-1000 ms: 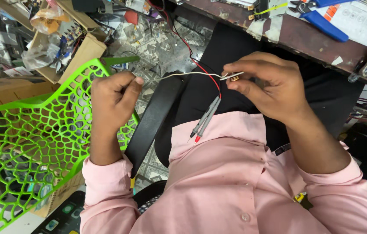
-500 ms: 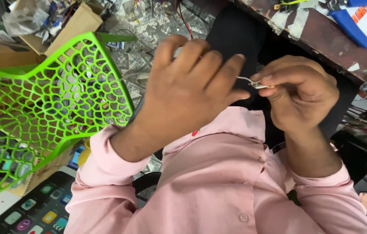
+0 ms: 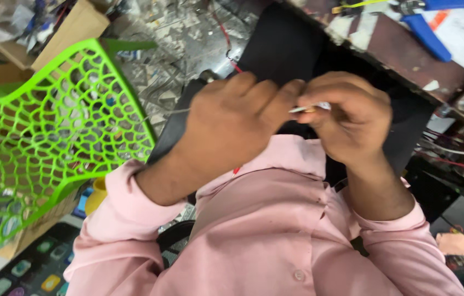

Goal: The person sits in an office chair and repairs a small electrical component with a copper coil, using a screwdriver to unscrew its parts and pliers to handle a wire. They take the component apart, reposition the coil and terminal parts, and reassemble the pieces by hand.

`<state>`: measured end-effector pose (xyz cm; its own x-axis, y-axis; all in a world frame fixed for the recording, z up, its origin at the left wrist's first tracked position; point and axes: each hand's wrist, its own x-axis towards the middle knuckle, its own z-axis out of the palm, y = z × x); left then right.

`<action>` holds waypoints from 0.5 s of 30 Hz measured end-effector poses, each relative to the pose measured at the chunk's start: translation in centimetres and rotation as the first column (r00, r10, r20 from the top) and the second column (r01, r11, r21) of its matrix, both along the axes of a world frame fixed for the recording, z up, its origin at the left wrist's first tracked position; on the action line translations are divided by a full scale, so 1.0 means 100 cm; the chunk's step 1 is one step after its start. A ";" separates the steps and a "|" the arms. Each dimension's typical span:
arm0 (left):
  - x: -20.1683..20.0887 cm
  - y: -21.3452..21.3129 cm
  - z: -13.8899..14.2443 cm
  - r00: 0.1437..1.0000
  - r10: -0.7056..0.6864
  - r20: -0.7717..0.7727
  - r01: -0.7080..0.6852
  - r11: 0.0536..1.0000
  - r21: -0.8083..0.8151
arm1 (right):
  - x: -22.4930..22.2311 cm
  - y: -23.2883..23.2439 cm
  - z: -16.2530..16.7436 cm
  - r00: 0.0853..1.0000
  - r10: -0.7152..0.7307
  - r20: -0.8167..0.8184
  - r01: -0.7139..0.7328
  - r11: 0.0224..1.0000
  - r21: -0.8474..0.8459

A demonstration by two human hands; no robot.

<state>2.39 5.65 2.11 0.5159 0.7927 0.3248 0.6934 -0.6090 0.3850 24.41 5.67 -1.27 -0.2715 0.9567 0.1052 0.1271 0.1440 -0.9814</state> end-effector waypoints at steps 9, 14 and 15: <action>-0.006 0.038 0.001 0.958 0.102 0.268 -0.044 0.976 -0.215 | 0.082 0.050 0.023 0.323 -0.467 0.823 -0.171 0.827 0.536; -0.027 0.033 0.027 0.920 0.084 0.382 -0.028 0.988 -0.151 | 0.109 0.057 0.007 0.356 -0.297 0.886 -0.197 0.903 0.382; -0.032 0.033 0.028 0.903 0.060 0.425 -0.006 0.992 -0.127 | 0.110 0.057 -0.004 0.398 -0.264 0.879 -0.180 0.917 0.357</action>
